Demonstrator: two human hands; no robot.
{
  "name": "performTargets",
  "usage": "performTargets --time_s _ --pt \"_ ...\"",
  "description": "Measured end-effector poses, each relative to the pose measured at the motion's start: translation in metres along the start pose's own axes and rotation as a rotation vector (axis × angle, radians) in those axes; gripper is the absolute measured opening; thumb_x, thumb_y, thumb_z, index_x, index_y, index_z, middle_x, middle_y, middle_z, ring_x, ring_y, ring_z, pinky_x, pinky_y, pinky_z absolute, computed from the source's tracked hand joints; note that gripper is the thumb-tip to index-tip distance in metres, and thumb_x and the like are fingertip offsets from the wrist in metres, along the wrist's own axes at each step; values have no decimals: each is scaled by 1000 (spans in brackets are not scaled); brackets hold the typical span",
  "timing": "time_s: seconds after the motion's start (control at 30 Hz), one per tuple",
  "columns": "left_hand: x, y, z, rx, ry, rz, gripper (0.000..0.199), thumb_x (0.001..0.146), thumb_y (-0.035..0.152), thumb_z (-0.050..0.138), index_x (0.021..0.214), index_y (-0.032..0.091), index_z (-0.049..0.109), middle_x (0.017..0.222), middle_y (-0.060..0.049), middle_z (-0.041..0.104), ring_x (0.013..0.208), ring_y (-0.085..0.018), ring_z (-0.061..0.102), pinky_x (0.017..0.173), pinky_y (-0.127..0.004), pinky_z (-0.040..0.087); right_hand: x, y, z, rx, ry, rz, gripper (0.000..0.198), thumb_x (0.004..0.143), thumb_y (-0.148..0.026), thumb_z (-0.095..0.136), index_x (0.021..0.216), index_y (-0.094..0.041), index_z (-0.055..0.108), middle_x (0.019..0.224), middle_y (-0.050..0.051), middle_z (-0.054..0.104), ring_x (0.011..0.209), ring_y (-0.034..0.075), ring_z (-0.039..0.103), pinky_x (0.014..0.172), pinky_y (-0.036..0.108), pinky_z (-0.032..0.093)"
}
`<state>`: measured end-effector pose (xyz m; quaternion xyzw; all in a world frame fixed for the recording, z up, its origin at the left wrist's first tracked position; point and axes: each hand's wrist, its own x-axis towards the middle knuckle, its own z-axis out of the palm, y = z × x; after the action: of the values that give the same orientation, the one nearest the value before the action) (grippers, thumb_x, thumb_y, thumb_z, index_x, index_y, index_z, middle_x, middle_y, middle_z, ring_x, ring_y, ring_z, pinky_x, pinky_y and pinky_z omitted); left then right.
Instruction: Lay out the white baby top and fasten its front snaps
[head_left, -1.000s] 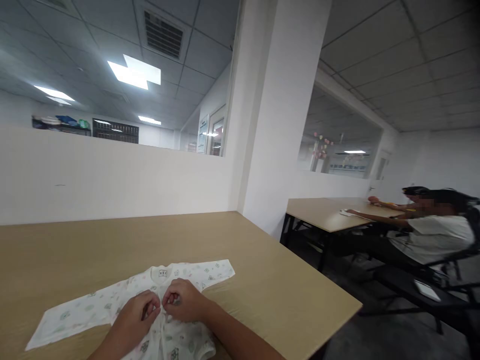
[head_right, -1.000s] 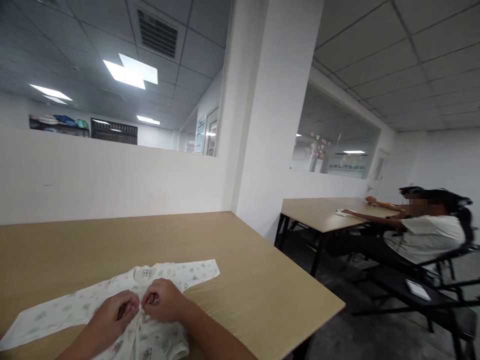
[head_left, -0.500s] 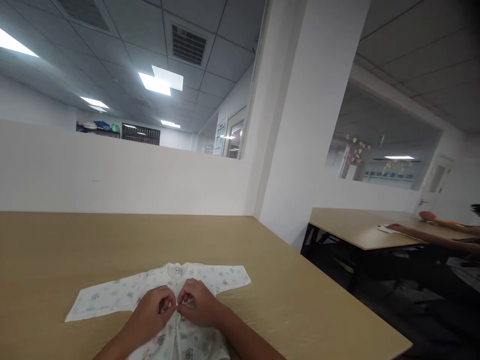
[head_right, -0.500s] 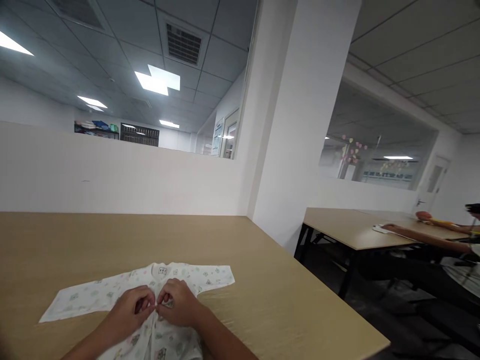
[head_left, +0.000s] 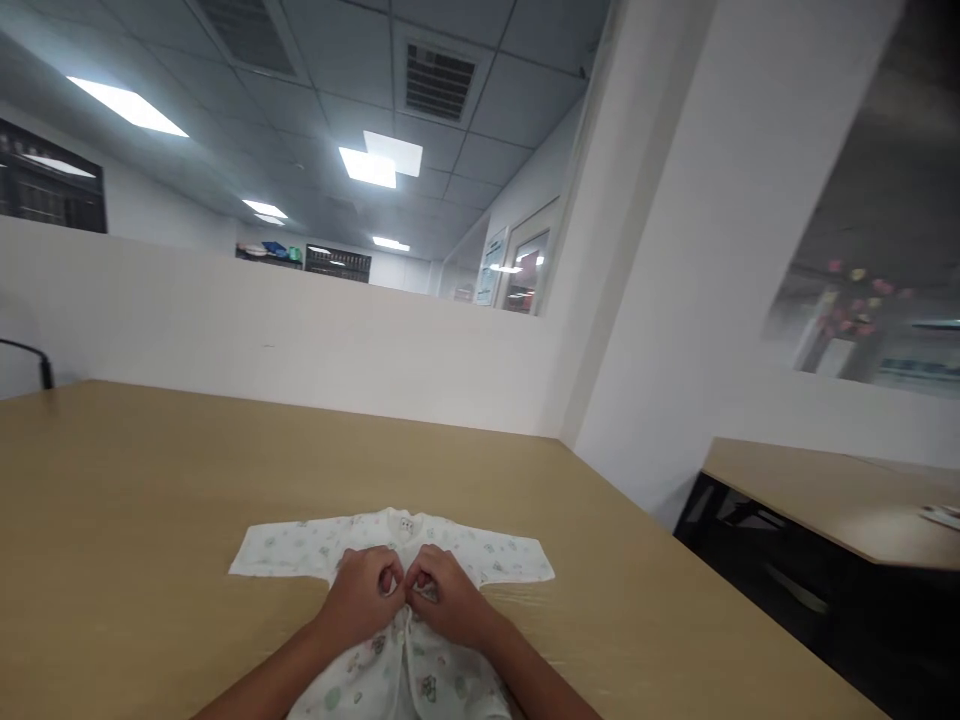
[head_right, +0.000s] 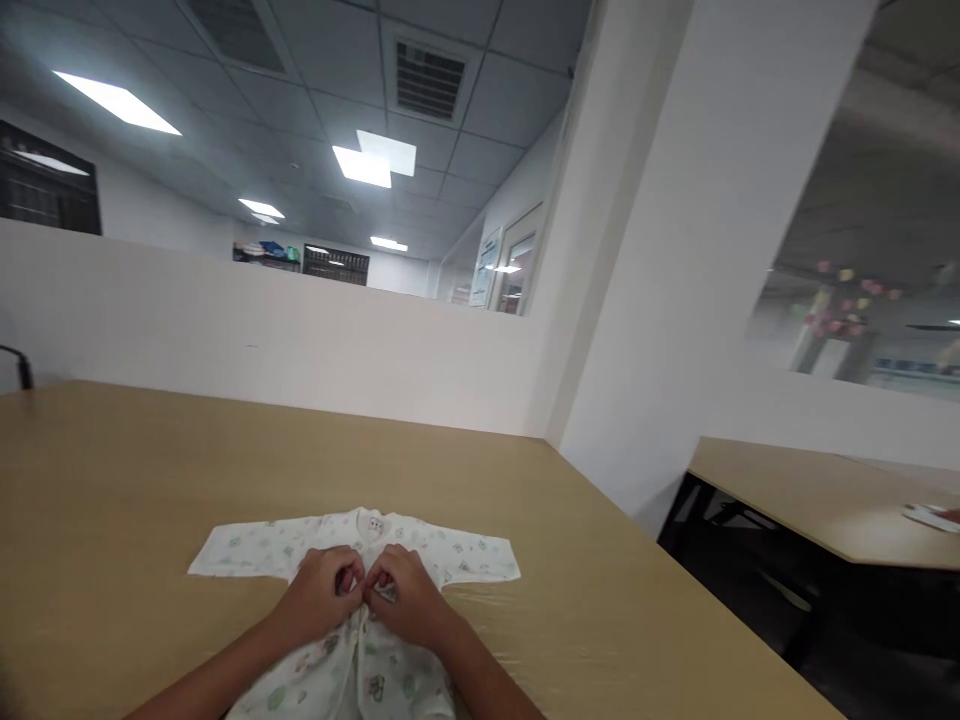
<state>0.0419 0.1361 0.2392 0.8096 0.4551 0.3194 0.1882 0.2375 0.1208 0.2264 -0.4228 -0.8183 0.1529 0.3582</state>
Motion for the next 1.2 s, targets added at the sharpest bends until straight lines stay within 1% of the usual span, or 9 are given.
performTargets --time_s 0.17,0.3,0.53,0.73,0.87,0.97,1.07,1.2 --pt "0 0 -1 -15 -18 -32 6 69 20 63 72 19 68 67 3 64 69 -14 59 74 -28 36 1 -2 -1 -1 -51 26 11 83 -9 61 86 -20 64 87 1 61 86 18 56 83 32 38" --pt "0 2 -3 -43 -26 -69 6 68 19 63 70 19 68 66 3 64 68 -13 58 72 -27 36 1 0 -1 -18 -66 19 8 87 -13 60 86 -20 63 87 1 60 85 18 56 81 32 38" --pt "-1 3 -8 -92 -44 -35 8 69 21 64 71 20 71 65 3 63 67 -13 57 70 -26 37 1 -1 -4 11 -58 17 7 86 -14 63 85 -21 64 87 1 61 85 18 56 80 32 40" --pt "1 -3 -13 -113 -107 -12 5 69 24 67 67 19 68 66 4 66 66 -13 57 71 -26 37 1 -5 -7 38 -82 43 6 85 -15 68 84 -20 66 86 1 62 84 17 57 78 30 40" --pt "0 -8 -16 -129 -152 62 2 68 21 65 68 20 67 70 3 69 72 -15 61 74 -27 38 1 -9 -9 42 -98 51 4 85 -17 67 83 -20 67 84 1 62 82 17 57 78 31 41" --pt "-3 -10 -16 -114 -138 98 2 70 20 64 70 20 66 73 3 71 78 -16 63 79 -29 39 2 -10 -10 40 -114 55 3 85 -18 66 83 -20 67 85 2 63 83 18 57 78 31 42" --pt "-4 -9 -15 -65 -118 98 1 72 20 65 72 20 65 77 2 72 84 -18 64 84 -32 37 2 -9 -10 43 -122 57 4 87 -21 66 84 -21 68 86 3 64 83 19 58 77 32 44" --pt "-4 -8 -15 7 -155 102 2 72 21 67 74 21 66 81 1 74 90 -21 64 84 -34 37 3 -9 -10 51 -130 39 9 91 -26 63 86 -21 68 86 4 65 82 19 58 76 32 45"
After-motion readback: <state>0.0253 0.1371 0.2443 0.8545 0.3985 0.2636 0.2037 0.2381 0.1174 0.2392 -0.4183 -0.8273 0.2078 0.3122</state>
